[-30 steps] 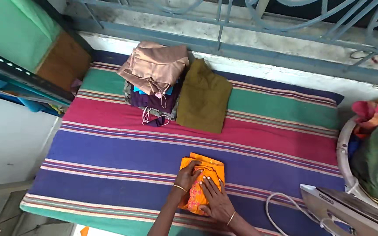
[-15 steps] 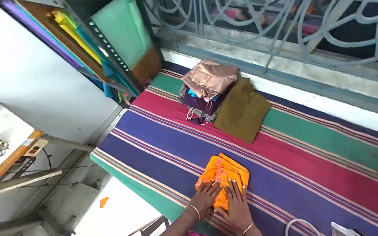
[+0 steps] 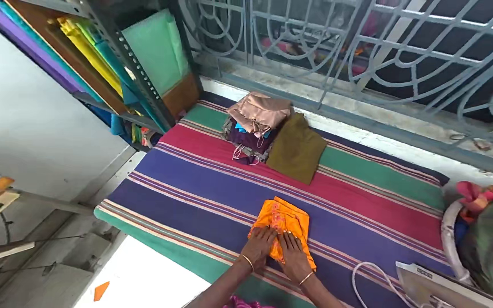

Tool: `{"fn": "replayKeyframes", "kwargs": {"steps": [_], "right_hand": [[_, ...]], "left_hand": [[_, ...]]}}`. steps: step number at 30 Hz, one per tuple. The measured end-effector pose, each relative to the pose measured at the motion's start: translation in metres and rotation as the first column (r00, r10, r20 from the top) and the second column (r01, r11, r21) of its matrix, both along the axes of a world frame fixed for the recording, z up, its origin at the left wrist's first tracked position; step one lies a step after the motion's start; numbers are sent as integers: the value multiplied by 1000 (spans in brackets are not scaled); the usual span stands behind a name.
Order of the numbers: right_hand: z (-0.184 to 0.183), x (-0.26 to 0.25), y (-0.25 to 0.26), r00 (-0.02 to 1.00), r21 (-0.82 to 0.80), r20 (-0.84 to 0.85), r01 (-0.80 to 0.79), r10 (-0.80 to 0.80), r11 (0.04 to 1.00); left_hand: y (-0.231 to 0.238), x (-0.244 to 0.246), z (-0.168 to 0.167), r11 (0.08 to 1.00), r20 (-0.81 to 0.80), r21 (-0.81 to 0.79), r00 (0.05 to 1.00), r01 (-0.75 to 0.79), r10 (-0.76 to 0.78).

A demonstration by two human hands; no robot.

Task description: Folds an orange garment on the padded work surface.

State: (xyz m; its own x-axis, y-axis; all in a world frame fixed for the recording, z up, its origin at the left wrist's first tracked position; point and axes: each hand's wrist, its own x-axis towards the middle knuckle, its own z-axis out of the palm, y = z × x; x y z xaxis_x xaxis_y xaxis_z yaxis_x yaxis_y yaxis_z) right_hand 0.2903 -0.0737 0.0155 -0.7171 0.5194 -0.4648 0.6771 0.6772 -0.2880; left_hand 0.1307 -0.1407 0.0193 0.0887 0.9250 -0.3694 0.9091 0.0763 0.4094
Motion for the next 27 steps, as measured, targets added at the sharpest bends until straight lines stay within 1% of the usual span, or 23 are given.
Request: {"fn": "replayKeyframes", "kwargs": {"steps": [2, 3, 4, 5, 6, 7, 8, 9, 10, 11, 12, 13, 14, 15, 17, 19, 21, 22, 24, 27], "right_hand": [[8, -7, 0, 999, 1, 1, 51, -51, 999], [15, -11, 2, 996, -11, -8, 90, -90, 996], [26, -13, 6, 991, -36, -12, 135, -135, 990], [36, -14, 12, 983, -65, -25, 179, -181, 982], [47, -12, 21, 972, -120, -39, 224, -230, 967], [57, -8, 31, 956, -195, -67, 270, -287, 943], [65, -1, 41, 926, -282, -121, 312, -357, 907], [73, 6, 49, 871, -395, -204, 345, -448, 852], [80, 13, 53, 775, -527, -286, 363, -563, 768], [89, 18, 53, 649, -667, -329, 354, -686, 655], [99, 20, 50, 535, -785, -315, 318, -784, 532], [105, 21, 47, 458, -862, -275, 271, -845, 428], [108, 21, 43, 413, -910, -233, 228, -880, 347], [107, 20, 39, 397, -938, -194, 193, -897, 289], [101, 19, 29, 376, -969, -136, 142, -916, 203], [97, 15, 19, 329, -985, -91, 108, -940, 133], [91, 13, 15, 295, -995, -52, 64, -954, 73], [88, 11, 14, 293, -997, -40, 48, -955, 57], [84, 7, 13, 293, -998, -27, 45, -956, 42], [78, -5, 12, 305, -997, 15, 77, -952, 9]], "left_hand": [[-5, -10, 6, 985, 35, 119, 992, -122, 119], [-10, -16, 5, 954, 73, 218, 978, -205, 194], [-15, -22, -1, 887, 118, 356, 956, -294, 270], [-20, -29, -7, 800, 175, 463, 924, -382, 340], [-24, -37, -9, 728, 234, 505, 885, -464, 402], [-28, -43, -7, 681, 300, 487, 837, -547, 458], [-31, -48, -3, 649, 384, 420, 772, -635, 507], [-33, -51, 2, 623, 489, 313, 684, -717, 542], [-34, -54, 6, 609, 597, 169, 572, -775, 562], [-35, -53, 10, 606, 686, 1, 441, -795, 578], [-36, -50, 15, 613, 742, -158, 317, -774, 591], [-37, -45, 20, 623, 771, -281, 215, -730, 600], [-37, -39, 25, 632, 782, -371, 139, -681, 608], [-38, -33, 31, 637, 786, -439, 72, -634, 614], [-40, -27, 40, 628, 796, -525, -71, -574, 601], [-44, -29, 45, 617, 801, -572, -202, -541, 564], [-51, -35, 43, 630, 803, -588, -272, -508, 531], [-54, -38, 43, 637, 803, -591, -287, -495, 523], [-58, -42, 44, 633, 802, -594, -299, -497, 518], [-57, -49, 44, 577, 798, -588, -292, -566, 527]]}}
